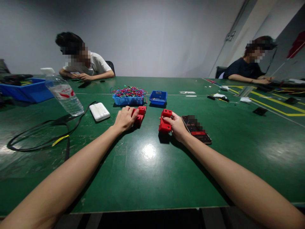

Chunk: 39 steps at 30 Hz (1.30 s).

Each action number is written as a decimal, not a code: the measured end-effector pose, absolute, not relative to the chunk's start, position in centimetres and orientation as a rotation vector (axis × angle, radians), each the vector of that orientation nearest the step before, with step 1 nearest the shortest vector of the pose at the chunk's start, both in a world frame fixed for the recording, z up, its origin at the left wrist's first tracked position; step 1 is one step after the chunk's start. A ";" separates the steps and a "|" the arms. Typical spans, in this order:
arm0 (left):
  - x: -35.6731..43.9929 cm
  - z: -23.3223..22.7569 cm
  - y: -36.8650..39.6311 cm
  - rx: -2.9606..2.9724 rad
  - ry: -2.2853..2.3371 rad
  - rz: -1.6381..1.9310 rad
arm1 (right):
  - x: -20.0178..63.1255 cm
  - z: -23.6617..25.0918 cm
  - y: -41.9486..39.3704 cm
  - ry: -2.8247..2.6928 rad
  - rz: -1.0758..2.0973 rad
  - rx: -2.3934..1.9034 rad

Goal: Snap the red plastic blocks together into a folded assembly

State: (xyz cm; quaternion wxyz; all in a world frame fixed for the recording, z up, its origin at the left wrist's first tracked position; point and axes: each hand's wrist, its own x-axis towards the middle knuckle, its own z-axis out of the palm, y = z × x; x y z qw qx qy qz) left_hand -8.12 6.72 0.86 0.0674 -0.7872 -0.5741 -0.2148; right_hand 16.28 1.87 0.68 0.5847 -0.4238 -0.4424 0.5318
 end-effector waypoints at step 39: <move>-6.4 2.0 8.3 -1.452 -1.808 -2.751 | 15.9 0.6 1.9 -1.186 1.325 -1.015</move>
